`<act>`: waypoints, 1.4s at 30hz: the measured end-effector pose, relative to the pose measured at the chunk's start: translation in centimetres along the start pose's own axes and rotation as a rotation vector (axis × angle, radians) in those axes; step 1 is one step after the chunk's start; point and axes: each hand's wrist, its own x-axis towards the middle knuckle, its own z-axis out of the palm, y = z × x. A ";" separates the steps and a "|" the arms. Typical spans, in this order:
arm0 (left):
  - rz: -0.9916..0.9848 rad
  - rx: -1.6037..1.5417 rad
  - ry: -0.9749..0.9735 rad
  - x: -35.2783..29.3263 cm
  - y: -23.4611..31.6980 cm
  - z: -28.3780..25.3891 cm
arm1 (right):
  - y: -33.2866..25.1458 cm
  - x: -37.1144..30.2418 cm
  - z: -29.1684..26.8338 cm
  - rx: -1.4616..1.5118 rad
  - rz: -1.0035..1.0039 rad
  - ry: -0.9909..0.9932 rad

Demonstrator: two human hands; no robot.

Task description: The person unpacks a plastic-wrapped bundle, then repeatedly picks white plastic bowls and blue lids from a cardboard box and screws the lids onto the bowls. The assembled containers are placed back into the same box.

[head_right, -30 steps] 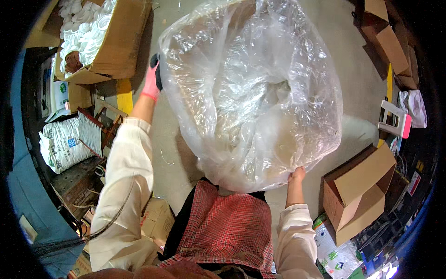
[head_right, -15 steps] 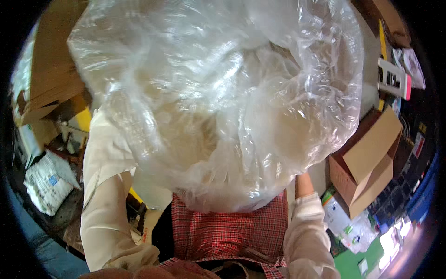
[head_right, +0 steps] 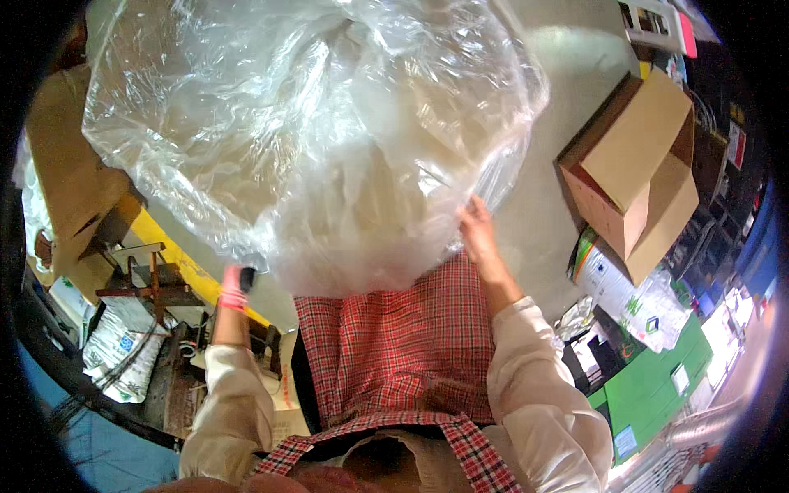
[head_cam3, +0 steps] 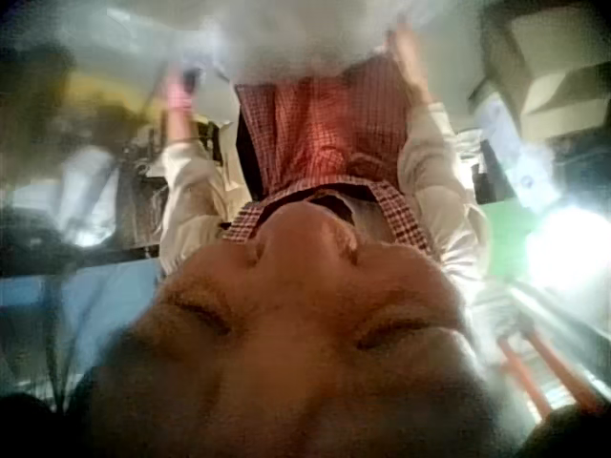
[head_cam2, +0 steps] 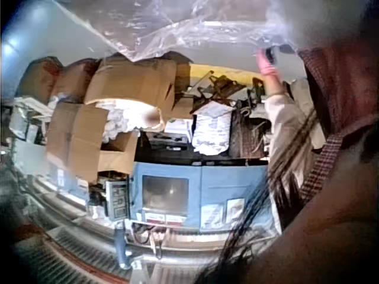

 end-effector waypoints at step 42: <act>0.343 1.070 -0.477 -22.3 16.6 14.0 | -15.0 5.3 3.6 -0.403 -0.529 -0.525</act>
